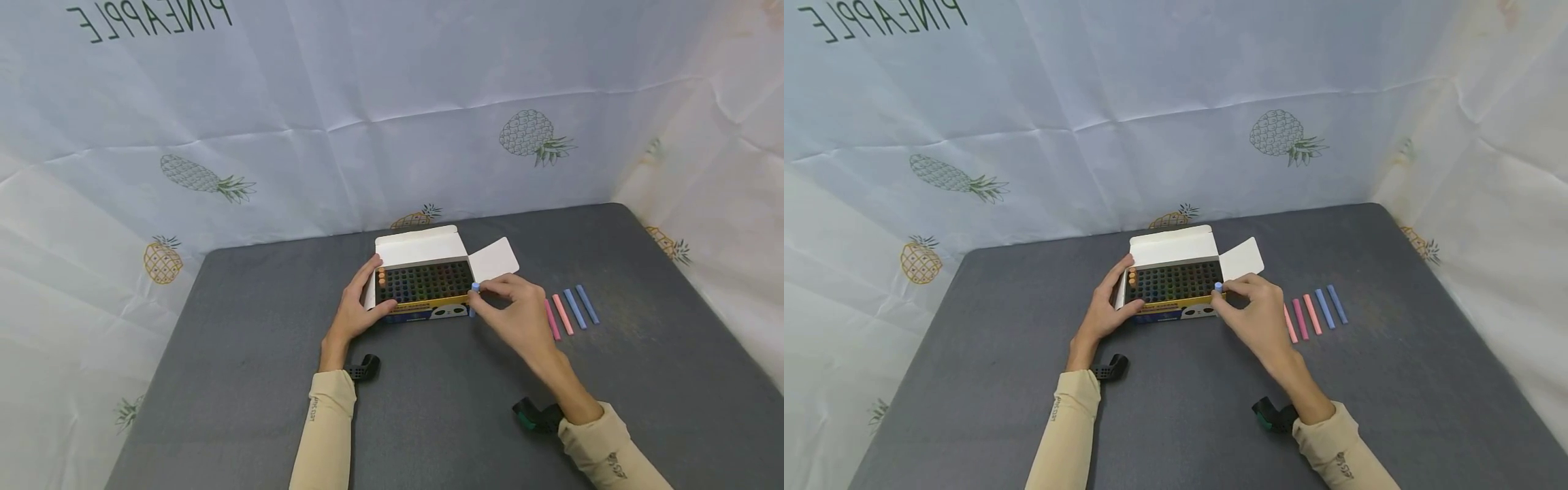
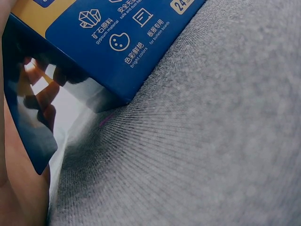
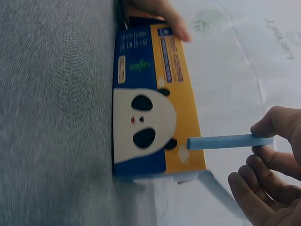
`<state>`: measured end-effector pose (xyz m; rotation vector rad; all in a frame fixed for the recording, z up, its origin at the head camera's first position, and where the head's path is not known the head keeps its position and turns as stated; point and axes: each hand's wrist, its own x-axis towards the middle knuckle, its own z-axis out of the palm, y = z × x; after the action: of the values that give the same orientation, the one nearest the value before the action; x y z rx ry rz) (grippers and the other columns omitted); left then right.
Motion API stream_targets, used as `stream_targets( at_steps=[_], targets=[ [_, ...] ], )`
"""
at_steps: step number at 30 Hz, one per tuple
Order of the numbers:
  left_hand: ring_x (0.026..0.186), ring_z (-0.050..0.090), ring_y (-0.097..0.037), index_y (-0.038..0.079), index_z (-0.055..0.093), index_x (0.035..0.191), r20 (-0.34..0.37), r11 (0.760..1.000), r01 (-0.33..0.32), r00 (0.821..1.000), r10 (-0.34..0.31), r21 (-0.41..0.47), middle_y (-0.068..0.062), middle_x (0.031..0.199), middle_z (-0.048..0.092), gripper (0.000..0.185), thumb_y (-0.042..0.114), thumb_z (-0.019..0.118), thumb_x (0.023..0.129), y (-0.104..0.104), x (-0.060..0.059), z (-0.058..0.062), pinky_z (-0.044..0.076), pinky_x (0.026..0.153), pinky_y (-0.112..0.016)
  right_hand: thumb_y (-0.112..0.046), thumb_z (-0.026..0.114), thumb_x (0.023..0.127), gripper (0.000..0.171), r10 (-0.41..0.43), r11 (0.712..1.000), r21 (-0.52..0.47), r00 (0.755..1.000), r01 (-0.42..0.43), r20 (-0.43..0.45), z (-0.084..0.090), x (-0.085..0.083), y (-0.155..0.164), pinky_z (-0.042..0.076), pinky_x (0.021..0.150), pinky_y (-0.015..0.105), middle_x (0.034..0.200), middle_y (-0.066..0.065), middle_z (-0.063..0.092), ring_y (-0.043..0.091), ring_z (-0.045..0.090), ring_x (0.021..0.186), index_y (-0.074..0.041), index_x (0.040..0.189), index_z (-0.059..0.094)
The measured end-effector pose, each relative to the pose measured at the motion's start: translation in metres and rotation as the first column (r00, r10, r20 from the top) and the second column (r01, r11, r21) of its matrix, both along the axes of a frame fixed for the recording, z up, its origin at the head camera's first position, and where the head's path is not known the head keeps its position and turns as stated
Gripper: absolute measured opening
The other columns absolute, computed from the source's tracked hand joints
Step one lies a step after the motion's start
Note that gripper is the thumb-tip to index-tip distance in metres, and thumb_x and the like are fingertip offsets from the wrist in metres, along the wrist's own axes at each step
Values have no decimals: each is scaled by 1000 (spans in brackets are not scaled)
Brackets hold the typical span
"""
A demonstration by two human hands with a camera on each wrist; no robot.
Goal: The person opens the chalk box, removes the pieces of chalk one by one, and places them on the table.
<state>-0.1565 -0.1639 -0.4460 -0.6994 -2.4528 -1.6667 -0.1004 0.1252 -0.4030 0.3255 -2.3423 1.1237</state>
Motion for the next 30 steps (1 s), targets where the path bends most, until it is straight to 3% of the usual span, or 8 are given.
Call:
stream_targets(
  at_steps=[4, 9, 11, 14, 17, 23, 27, 30],
  targets=[
    [156, 27, -41, -4, 39, 155, 0, 1000, 2, 1000, -2, -1, -24, 166, 29, 80, 9, 76, 86, 0, 0, 1, 27, 124, -62, 0, 80, 80, 8, -22, 1000, -14, 1000, 22, 1, -1, -1, 10, 58, 68, 23, 83, 12, 75, 28, 72, 73, 2, 88, 82],
    [156, 26, -41, -4, 39, 155, 2, 1000, 8, 1000, -8, -4, -25, 166, 29, 79, 9, 76, 86, -1, -1, 1, 28, 125, -61, 4, 79, 79, 9, -44, 998, -38, 999, 44, -3, -3, -1, 22, 49, 71, 1, 82, 14, 75, 34, 74, 71, 5, 88, 81],
    [156, 26, -41, -4, 39, 155, 5, 1000, 7, 1000, -7, -3, -24, 167, 29, 79, 9, 76, 86, -1, -1, 1, 28, 125, -61, 3, 79, 79, 9, -59, 998, -29, 998, 59, -6, -3, -2, 27, 48, 71, 0, 83, 15, 75, 30, 74, 71, 4, 88, 81],
    [156, 26, -40, -3, 39, 155, 10, 1000, 5, 1000, -5, -4, -23, 167, 29, 80, 9, 76, 86, 0, -1, 0, 28, 125, -61, 1, 79, 80, 8, -82, 996, -27, 997, 82, 9, -4, -1, 35, 47, 67, 0, 84, 15, 76, 4, 70, 68, 3, 88, 82],
    [156, 27, -40, -3, 38, 155, 11, 1000, 3, 1000, -3, -1, -23, 167, 29, 80, 9, 77, 86, 0, -1, 0, 28, 125, -61, 1, 79, 81, 8, -95, 995, -31, 995, 95, 18, -5, 0, 44, 44, 61, 1, 84, 16, 75, -17, 56, 65, 3, 88, 82],
    [156, 27, -42, -4, 38, 155, 2, 1000, 10, 1000, -10, 6, -24, 167, 29, 81, 9, 77, 85, 0, 0, 0, 28, 124, -62, 2, 78, 81, 8, -122, 992, -28, 992, 122, 9, -6, 2, 59, 35, 51, 9, 82, 17, 73, -12, 45, 57, 5, 88, 81],
    [156, 26, -42, -4, 38, 155, 6, 1000, 10, 1000, -10, 11, -24, 167, 28, 81, 8, 77, 85, 0, -1, 0, 28, 124, -62, 2, 77, 81, 9, -144, 989, -31, 989, 145, 16, -8, 1, 66, 40, 60, 4, 81, 17, 74, -19, 49, 67, 6, 89, 81],
    [156, 26, -41, -3, 38, 155, 7, 1000, 5, 1000, -5, 9, -23, 167, 29, 81, 8, 77, 85, 0, -1, -1, 28, 124, -62, 1, 76, 82, 9, -162, 986, -38, 986, 163, 30, -10, 2, 71, 40, 61, 3, 82, 18, 74, -21, 50, 68, 5, 89, 81]
  ],
)
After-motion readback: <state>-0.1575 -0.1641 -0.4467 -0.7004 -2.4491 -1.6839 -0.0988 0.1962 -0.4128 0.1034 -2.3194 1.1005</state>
